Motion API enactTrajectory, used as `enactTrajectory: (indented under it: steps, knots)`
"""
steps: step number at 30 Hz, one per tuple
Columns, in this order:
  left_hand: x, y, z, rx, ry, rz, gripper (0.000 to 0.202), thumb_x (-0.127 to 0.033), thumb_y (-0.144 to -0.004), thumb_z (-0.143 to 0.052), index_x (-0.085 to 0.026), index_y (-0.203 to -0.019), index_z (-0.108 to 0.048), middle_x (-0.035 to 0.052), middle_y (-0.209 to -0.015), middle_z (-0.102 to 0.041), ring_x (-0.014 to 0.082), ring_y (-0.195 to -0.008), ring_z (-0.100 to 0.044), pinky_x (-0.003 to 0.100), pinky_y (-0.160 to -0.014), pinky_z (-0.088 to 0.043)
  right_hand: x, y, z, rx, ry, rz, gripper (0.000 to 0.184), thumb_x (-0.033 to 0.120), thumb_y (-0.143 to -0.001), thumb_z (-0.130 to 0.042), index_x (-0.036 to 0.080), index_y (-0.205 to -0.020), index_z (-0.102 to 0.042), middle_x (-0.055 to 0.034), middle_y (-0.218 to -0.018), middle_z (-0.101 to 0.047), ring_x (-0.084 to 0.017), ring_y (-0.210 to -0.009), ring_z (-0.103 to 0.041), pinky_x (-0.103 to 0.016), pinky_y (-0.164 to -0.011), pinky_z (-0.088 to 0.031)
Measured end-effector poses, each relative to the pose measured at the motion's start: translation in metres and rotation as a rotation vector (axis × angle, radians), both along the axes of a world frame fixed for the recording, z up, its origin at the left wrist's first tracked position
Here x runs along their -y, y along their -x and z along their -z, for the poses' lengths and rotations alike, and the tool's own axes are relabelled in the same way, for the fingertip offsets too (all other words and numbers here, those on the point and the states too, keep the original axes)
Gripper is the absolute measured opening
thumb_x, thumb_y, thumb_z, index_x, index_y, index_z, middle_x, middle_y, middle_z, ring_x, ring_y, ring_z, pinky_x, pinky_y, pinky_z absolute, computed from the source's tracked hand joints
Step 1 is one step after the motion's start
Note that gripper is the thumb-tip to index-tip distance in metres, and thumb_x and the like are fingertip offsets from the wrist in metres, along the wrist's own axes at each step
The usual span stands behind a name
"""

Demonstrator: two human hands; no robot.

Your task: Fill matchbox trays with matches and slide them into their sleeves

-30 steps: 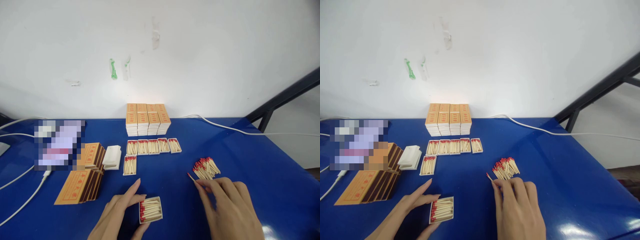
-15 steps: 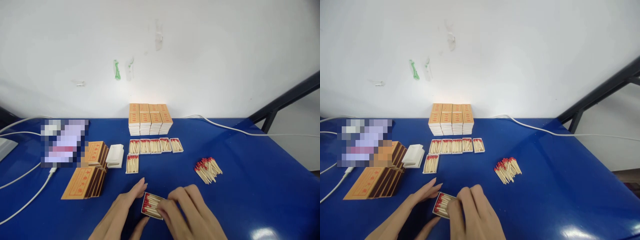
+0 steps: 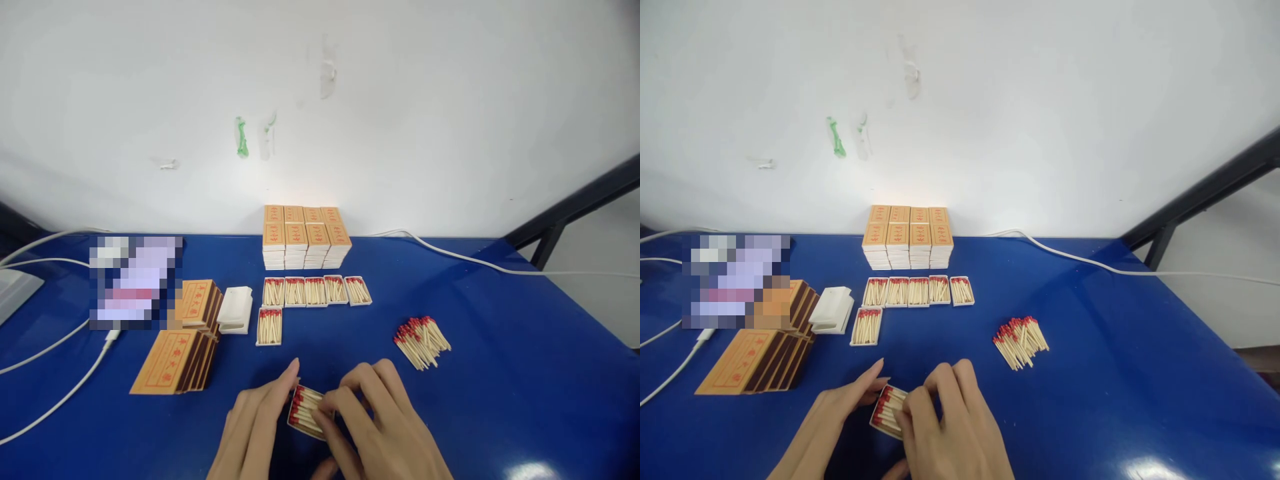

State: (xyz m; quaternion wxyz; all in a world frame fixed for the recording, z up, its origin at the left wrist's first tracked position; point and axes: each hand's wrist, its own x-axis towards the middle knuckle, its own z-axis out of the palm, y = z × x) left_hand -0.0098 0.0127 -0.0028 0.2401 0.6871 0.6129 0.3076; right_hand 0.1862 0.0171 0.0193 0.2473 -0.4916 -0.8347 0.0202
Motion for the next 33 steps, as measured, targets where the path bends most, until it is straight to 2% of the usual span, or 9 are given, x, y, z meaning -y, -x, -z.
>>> enactTrajectory:
  steps: [4, 7, 10, 12, 15, 17, 20, 27, 33]
  knots:
    - [-0.004, -0.005, 0.003, 0.017, 0.004, 0.005, 0.035, -0.046, -0.105, -0.065, -0.046, -0.138, -0.074, -0.0073, -0.103, -0.090, 0.0234, -0.092, -0.090, 0.039, -0.083, -0.076, 0.003, 0.004, 0.002, -0.123, 0.047, 0.097, 0.016, 0.011, -0.105, -0.067, 0.024, -0.095, -0.067, -0.0045, -0.092, -0.065, -0.020, -0.083, -0.059, -0.032, -0.069, -0.054]
    - [-0.004, -0.010, 0.004, 0.032, 0.010, 0.008, 0.029, -0.051, -0.105, -0.066, -0.044, -0.132, -0.077, -0.0074, -0.108, -0.090, 0.0231, -0.100, -0.090, 0.039, -0.088, -0.076, 0.007, 0.006, 0.001, -0.217, 0.115, 0.147, 0.015, 0.011, -0.104, -0.069, 0.025, -0.097, -0.067, -0.0032, -0.093, -0.066, -0.019, -0.083, -0.061, -0.030, -0.069, -0.057]
    - [-0.003, -0.013, 0.006, 0.047, 0.013, 0.007, 0.031, -0.057, -0.109, -0.062, -0.047, -0.136, -0.075, -0.0067, -0.110, -0.090, 0.0217, -0.106, -0.089, 0.039, -0.091, -0.075, 0.007, 0.003, -0.002, -0.282, 0.174, 0.131, 0.015, 0.011, -0.104, -0.067, 0.026, -0.107, -0.069, -0.0019, -0.096, -0.068, -0.017, -0.085, -0.068, -0.027, -0.069, -0.061]
    - [-0.002, -0.014, 0.006, 0.056, 0.010, 0.007, 0.034, -0.058, -0.110, -0.062, -0.044, -0.139, -0.073, -0.0027, -0.115, -0.089, 0.0212, -0.108, -0.088, 0.040, -0.092, -0.075, 0.003, -0.002, -0.005, -0.284, 0.224, 0.094, 0.024, 0.013, -0.104, -0.067, 0.027, -0.123, -0.069, -0.0017, -0.102, -0.071, -0.016, -0.088, -0.074, -0.024, -0.072, -0.065]
    - [-0.002, -0.014, 0.007, 0.071, -0.001, 0.004, 0.040, -0.056, -0.112, -0.064, -0.031, -0.142, -0.073, 0.0077, -0.127, -0.086, 0.0217, -0.110, -0.086, 0.044, -0.096, -0.074, -0.004, -0.011, -0.012, -0.237, 0.337, 0.027, 0.047, 0.015, -0.103, -0.070, 0.029, -0.148, -0.062, -0.0017, -0.111, -0.073, -0.014, -0.093, -0.078, -0.022, -0.079, -0.068]
    - [-0.003, -0.012, 0.008, 0.083, -0.016, -0.010, 0.040, -0.055, -0.113, -0.060, -0.036, -0.147, -0.070, 0.0061, -0.129, -0.086, 0.0223, -0.114, -0.086, 0.044, -0.097, -0.074, -0.007, -0.014, -0.016, -0.218, 0.430, -0.013, 0.059, 0.014, -0.100, -0.076, 0.032, -0.154, -0.060, -0.0011, -0.117, -0.074, -0.014, -0.098, -0.079, -0.022, -0.085, -0.068]
    - [-0.004, -0.010, 0.009, 0.098, -0.039, -0.032, 0.043, -0.052, -0.111, -0.061, -0.050, -0.154, -0.064, -0.0029, -0.126, -0.088, 0.0238, -0.119, -0.086, 0.043, -0.096, -0.075, -0.011, -0.016, -0.020, -0.222, 0.529, -0.050, 0.069, 0.006, -0.093, -0.081, 0.034, -0.152, -0.062, 0.0003, -0.118, -0.074, -0.014, -0.100, -0.078, -0.023, -0.088, -0.068]
    - [-0.003, 0.001, 0.013, 0.119, -0.059, -0.078, 0.046, -0.037, -0.110, -0.061, -0.049, -0.154, -0.066, -0.0048, -0.134, -0.085, 0.0251, -0.128, -0.081, 0.038, -0.095, -0.074, -0.016, -0.014, -0.020, -0.271, 0.597, -0.018, 0.063, 0.004, -0.091, -0.081, 0.034, -0.144, -0.066, 0.0010, -0.116, -0.070, -0.015, -0.101, -0.074, -0.027, -0.088, -0.065]
    - [-0.004, 0.004, 0.021, 0.140, -0.056, -0.100, 0.040, -0.029, -0.112, -0.058, -0.050, -0.141, -0.075, -0.0083, -0.129, -0.087, 0.0228, -0.121, -0.084, 0.036, -0.094, -0.074, -0.015, -0.016, -0.021, -0.257, 0.603, 0.003, 0.065, 0.006, -0.088, -0.084, 0.040, -0.141, -0.067, 0.0025, -0.120, -0.070, -0.016, -0.109, -0.073, -0.030, -0.094, -0.064]
